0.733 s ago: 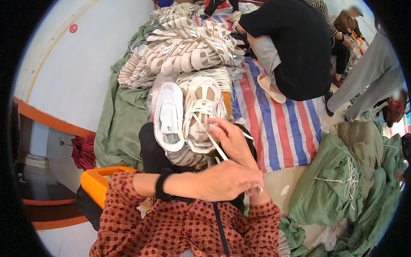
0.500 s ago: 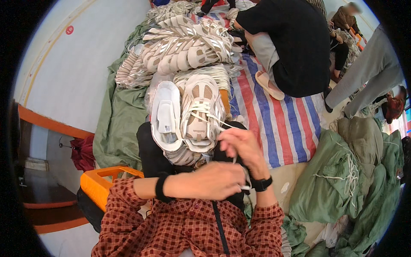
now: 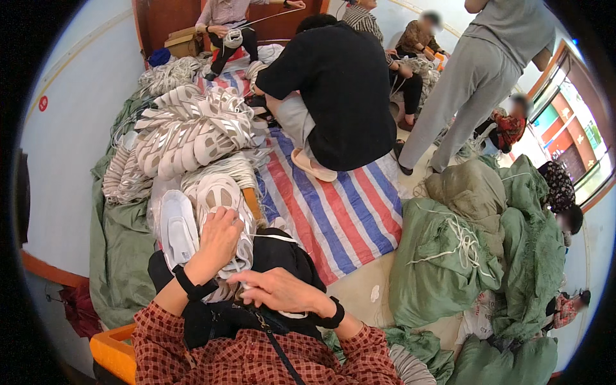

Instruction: The recorder is lacing and assembling sneaker components while sitting on the floor with many other workers.

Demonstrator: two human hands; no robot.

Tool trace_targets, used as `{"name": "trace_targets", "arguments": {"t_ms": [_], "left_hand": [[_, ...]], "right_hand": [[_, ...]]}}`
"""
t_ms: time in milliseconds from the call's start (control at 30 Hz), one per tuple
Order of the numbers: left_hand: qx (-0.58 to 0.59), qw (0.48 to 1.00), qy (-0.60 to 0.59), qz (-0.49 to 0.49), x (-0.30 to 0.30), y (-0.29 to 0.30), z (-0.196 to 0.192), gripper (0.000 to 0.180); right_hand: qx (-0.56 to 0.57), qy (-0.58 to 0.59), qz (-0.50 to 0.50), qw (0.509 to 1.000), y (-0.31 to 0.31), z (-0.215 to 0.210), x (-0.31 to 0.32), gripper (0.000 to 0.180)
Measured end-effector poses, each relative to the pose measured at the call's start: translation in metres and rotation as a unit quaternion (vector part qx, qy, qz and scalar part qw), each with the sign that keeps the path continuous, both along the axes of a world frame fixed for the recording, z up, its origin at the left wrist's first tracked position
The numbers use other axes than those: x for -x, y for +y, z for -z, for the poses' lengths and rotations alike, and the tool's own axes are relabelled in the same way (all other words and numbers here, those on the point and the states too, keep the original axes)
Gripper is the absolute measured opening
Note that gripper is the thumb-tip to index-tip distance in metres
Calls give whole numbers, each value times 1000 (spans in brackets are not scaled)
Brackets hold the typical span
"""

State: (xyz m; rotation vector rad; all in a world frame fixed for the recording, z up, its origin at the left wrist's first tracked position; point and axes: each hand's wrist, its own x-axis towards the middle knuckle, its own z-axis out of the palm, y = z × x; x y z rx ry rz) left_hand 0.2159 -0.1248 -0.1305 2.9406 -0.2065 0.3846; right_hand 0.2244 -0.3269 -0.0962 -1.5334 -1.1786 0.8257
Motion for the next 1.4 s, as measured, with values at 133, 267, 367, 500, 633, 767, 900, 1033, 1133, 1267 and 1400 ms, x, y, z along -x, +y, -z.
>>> {"name": "trace_targets", "arguments": {"t_ms": [133, 267, 367, 500, 633, 767, 900, 1033, 1133, 1267, 1400], "left_hand": [[246, 964, 83, 53, 9, 1, -20, 15], [497, 752, 403, 158, 28, 29, -63, 31], [551, 744, 341, 162, 30, 54, -79, 25], [613, 774, 149, 55, 39, 91, -131, 30], [645, 761, 68, 18, 56, 147, -151, 35], [724, 690, -15, -6, 75, 212, -160, 45], [737, 669, -75, -54, 93, 269, -164, 45], [729, 652, -155, -141, 118, 313, -172, 43], [690, 660, -210, -210, 138, 335, -185, 41], [650, 657, -275, -266, 156, 376, -198, 38], [563, 678, -324, -344, 169, 374, -214, 37]], "right_hand": [[-52, -121, 37, 991, 4, -9, 4, 27], [-66, 105, 208, 970, 8, 2, -22, 16], [-51, -53, 328, 942, 25, 33, -60, 19], [6, -299, 216, 929, 35, 89, -79, 42], [25, 135, 164, 977, 28, 63, -75, 39], [-248, 416, 171, 858, -45, 72, -108, 23], [-396, 569, 107, 713, -122, 86, -162, 31], [-482, 455, 344, 665, -177, 87, -181, 39], [-521, 428, 370, 639, -228, 108, -203, 41], [-479, 366, 469, 645, -330, 152, -243, 34], [-344, 360, 533, 684, -383, 187, -259, 26]]}}
